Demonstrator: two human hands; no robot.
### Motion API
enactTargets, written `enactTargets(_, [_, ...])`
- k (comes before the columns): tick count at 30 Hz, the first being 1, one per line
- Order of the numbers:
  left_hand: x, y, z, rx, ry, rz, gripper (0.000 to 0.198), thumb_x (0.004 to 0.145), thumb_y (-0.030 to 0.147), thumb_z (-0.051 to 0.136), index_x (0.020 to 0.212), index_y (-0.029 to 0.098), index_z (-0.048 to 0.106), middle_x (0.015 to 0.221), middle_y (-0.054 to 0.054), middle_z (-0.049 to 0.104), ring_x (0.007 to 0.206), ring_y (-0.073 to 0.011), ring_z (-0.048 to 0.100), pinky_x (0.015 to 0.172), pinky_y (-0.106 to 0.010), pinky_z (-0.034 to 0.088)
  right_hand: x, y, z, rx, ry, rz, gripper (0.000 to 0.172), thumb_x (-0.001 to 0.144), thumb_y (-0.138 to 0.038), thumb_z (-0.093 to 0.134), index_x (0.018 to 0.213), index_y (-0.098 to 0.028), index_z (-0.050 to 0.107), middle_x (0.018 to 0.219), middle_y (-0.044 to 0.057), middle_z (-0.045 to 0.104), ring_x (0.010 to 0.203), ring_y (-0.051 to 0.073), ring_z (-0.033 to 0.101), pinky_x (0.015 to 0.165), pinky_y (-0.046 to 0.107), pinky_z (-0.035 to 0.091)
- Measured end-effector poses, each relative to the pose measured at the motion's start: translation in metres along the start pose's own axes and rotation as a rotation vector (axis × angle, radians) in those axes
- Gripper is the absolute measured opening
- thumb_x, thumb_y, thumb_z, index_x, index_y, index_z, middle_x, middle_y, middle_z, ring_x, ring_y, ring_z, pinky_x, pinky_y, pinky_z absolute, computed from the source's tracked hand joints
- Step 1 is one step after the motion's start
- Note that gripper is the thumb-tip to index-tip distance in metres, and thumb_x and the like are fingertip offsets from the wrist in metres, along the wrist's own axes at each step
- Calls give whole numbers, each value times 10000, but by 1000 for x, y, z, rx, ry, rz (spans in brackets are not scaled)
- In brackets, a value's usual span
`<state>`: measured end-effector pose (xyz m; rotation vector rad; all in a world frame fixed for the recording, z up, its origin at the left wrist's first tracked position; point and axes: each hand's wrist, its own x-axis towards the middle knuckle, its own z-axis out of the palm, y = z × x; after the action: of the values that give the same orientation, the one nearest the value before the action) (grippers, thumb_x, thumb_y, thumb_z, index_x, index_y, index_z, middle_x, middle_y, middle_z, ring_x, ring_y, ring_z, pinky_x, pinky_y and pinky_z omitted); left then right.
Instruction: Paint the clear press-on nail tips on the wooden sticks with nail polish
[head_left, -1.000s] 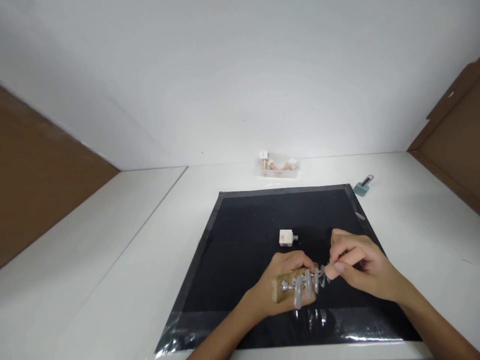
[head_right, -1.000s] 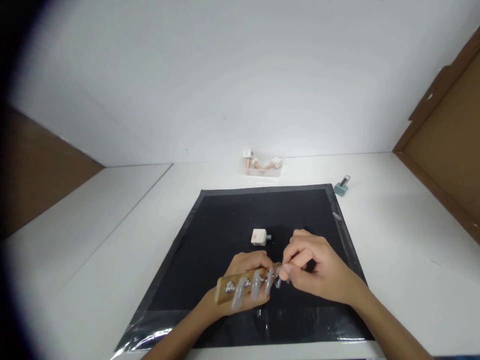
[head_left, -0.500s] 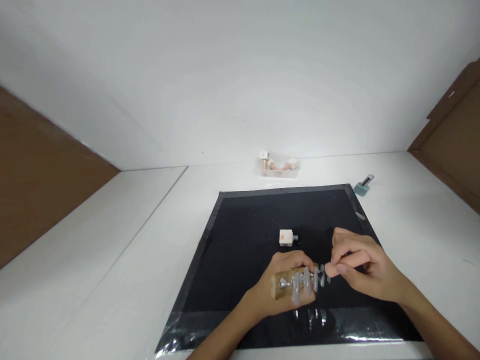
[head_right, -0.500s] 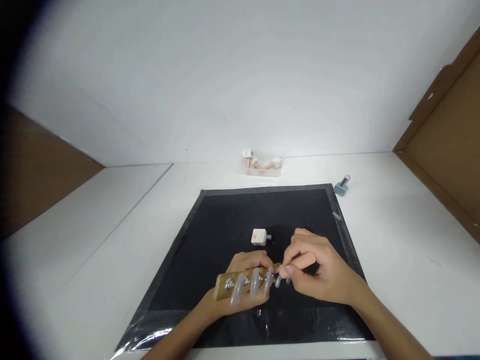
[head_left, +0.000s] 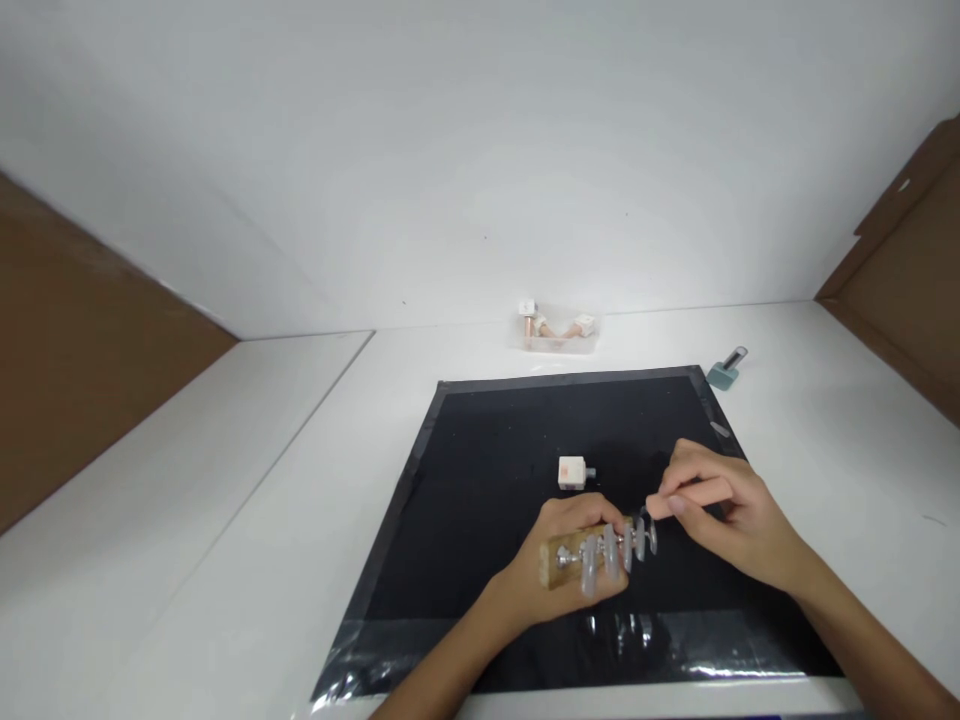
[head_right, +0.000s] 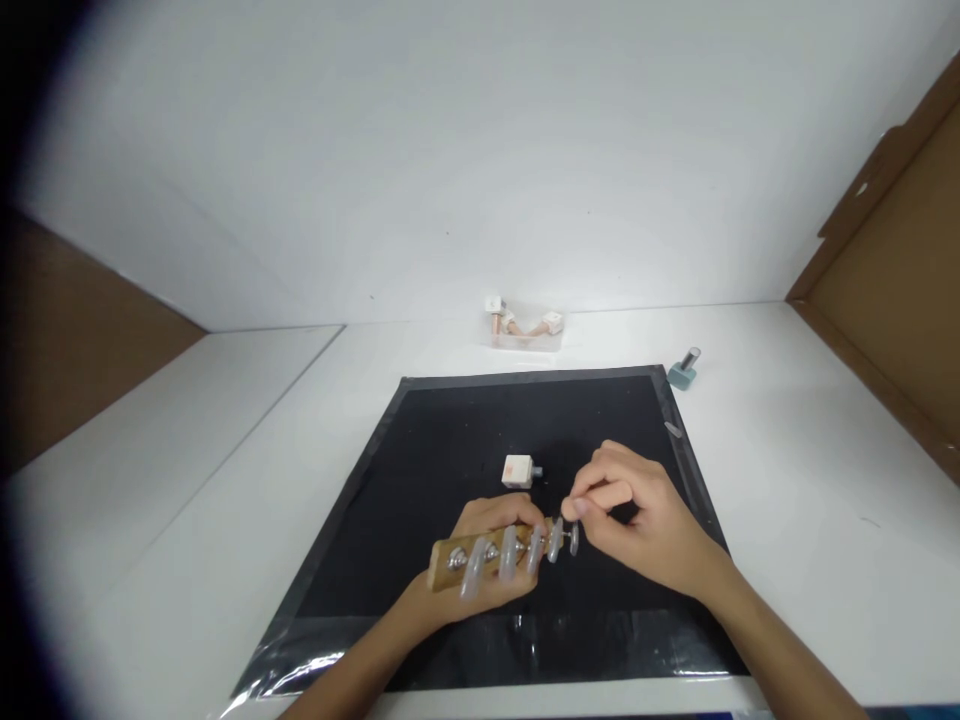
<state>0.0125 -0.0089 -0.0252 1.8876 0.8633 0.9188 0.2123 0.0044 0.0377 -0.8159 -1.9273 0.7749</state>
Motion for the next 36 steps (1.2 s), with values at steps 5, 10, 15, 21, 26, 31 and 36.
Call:
enactTargets(5, [2, 3, -1, -19, 29, -9, 172, 613, 174, 692, 763, 178, 607, 676, 9, 661, 543, -107, 580, 537, -218, 466, -3, 1, -1, 87, -9, -2, 140, 839, -103, 535, 771, -208, 598, 638, 6, 600, 556, 134, 495, 500, 264, 401])
enactTargets(10, [5, 8, 0, -55, 79, 7, 170, 602, 113, 663, 742, 178, 592, 636, 26, 645, 512, -94, 567, 520, -201, 464, -3, 2, -1, 101, -76, -40, 158, 820, -69, 527, 796, -207, 600, 621, 8, 611, 557, 139, 492, 518, 277, 410])
enactTargets(15, [6, 11, 0, -53, 109, -4, 177, 573, 79, 644, 712, 172, 588, 639, 20, 650, 523, -99, 577, 526, -201, 471, -3, 4, -2, 68, -21, -42, 187, 809, -45, 519, 805, -208, 610, 641, 11, 621, 568, 143, 489, 513, 272, 400])
enactTargets(21, [8, 13, -1, -40, 98, -42, 168, 560, 66, 625, 682, 169, 578, 596, 30, 629, 490, -92, 554, 499, -195, 454, -4, 2, -5, 154, -68, -66, 116, 832, -110, 548, 824, -205, 613, 633, 12, 592, 577, 148, 504, 514, 276, 406])
enactTargets(26, [6, 13, 0, -17, 102, -50, 163, 566, 81, 623, 691, 178, 584, 617, 25, 646, 507, -100, 562, 511, -206, 459, -3, 3, -3, 96, -6, -28, 148, 847, -99, 524, 829, -206, 625, 663, 24, 606, 589, 151, 509, 527, 286, 417])
enactTargets(31, [7, 14, -1, -12, 96, -48, 157, 565, 83, 621, 686, 176, 583, 615, 21, 650, 503, -101, 557, 507, -211, 456, -4, 3, -4, 170, -29, -44, 128, 837, -103, 542, 824, -212, 608, 625, 3, 582, 568, 143, 496, 507, 267, 397])
enactTargets(36, [6, 11, 0, -7, 102, -51, 168, 564, 78, 622, 695, 177, 585, 623, 21, 648, 513, -104, 560, 516, -215, 459, -3, 4, -3, 129, -41, -30, 158, 838, -77, 536, 827, -205, 628, 672, 19, 619, 590, 139, 506, 536, 270, 414])
